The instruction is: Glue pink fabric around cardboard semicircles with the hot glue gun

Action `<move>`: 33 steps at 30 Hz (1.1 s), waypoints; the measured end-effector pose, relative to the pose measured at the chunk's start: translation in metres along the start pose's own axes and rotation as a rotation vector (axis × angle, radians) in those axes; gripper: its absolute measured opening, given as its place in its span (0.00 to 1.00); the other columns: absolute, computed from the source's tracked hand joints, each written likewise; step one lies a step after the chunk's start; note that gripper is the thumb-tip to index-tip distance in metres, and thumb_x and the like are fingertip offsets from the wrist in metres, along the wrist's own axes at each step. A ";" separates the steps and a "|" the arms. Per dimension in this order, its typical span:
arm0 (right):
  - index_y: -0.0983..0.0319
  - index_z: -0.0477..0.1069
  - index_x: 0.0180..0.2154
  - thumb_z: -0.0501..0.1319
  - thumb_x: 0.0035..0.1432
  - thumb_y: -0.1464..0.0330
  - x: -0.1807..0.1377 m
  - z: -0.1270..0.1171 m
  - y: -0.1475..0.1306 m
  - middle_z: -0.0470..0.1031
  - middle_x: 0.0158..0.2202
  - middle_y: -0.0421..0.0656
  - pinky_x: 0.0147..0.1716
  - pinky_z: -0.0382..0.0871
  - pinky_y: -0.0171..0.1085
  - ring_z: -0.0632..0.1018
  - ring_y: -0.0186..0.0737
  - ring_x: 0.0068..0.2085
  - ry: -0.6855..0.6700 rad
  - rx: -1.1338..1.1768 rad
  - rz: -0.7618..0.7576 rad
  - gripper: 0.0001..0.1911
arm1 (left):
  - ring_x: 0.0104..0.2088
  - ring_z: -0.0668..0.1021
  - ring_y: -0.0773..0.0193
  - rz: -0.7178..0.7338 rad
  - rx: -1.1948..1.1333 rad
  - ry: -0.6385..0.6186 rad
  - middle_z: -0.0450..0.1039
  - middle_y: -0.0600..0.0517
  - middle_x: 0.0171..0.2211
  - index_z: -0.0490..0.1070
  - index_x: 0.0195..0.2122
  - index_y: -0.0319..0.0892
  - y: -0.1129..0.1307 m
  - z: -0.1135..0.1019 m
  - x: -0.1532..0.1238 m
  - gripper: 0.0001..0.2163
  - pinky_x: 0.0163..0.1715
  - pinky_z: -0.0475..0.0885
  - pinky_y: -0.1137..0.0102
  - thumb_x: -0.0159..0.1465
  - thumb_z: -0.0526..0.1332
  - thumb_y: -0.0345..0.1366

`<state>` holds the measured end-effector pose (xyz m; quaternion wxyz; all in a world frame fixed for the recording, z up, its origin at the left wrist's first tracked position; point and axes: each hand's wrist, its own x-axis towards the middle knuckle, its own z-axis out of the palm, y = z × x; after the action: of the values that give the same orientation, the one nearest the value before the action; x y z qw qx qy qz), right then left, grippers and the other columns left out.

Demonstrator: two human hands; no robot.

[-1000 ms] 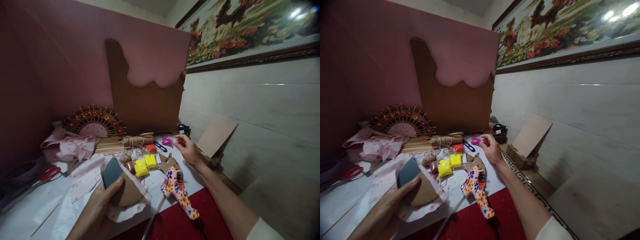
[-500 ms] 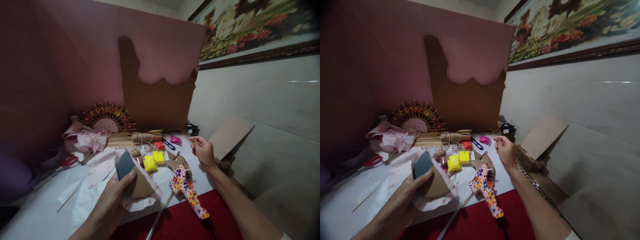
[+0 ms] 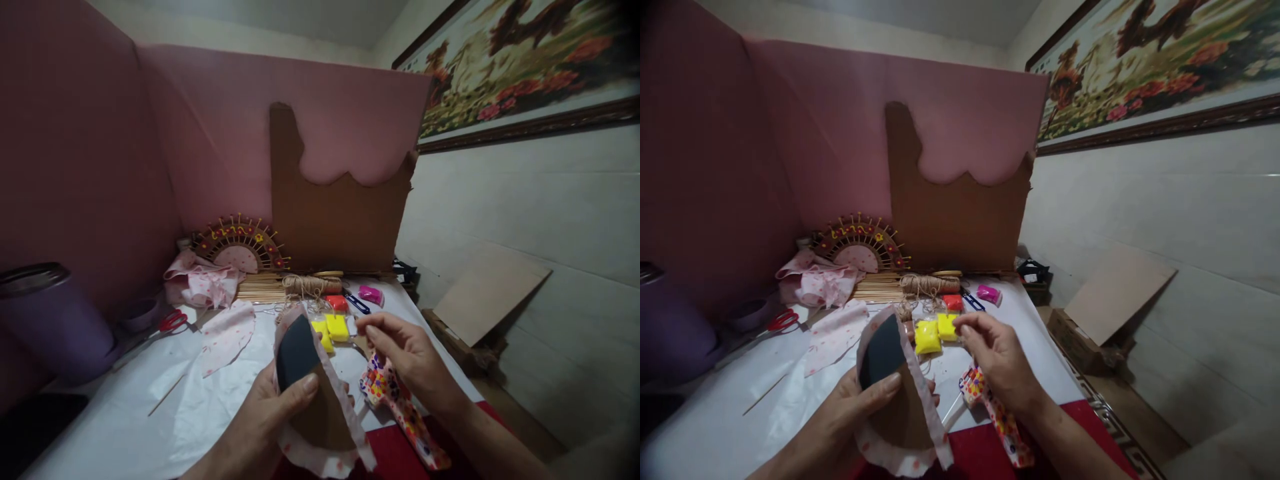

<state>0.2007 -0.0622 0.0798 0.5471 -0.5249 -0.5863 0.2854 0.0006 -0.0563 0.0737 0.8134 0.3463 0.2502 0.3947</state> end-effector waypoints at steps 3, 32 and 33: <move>0.60 0.76 0.33 0.55 0.61 0.59 -0.010 0.015 -0.018 0.73 0.32 0.43 0.31 0.66 0.37 0.72 0.39 0.32 -0.192 -0.033 -0.022 0.14 | 0.30 0.81 0.55 0.003 0.008 -0.054 0.81 0.43 0.29 0.76 0.43 0.38 -0.003 -0.001 -0.001 0.14 0.32 0.75 0.67 0.55 0.67 0.32; 0.62 0.74 0.28 0.54 0.64 0.61 -0.054 0.033 -0.036 0.72 0.31 0.42 0.33 0.65 0.36 0.72 0.38 0.33 -0.275 -0.096 -0.038 0.17 | 0.39 0.79 0.55 0.066 0.160 -0.327 0.79 0.42 0.41 0.76 0.46 0.41 0.010 -0.013 -0.003 0.23 0.41 0.72 0.67 0.48 0.71 0.41; 0.62 0.73 0.28 0.53 0.64 0.60 -0.054 0.033 -0.037 0.71 0.29 0.42 0.31 0.64 0.35 0.71 0.37 0.31 -0.268 -0.104 -0.021 0.18 | 0.36 0.79 0.58 0.041 0.173 -0.302 0.80 0.42 0.38 0.77 0.45 0.41 0.011 -0.012 -0.005 0.21 0.38 0.73 0.69 0.49 0.71 0.38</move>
<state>0.1501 -0.1150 0.0868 0.4389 -0.5036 -0.6736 0.3162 -0.0154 -0.0514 0.0754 0.8007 0.4755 0.1510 0.3316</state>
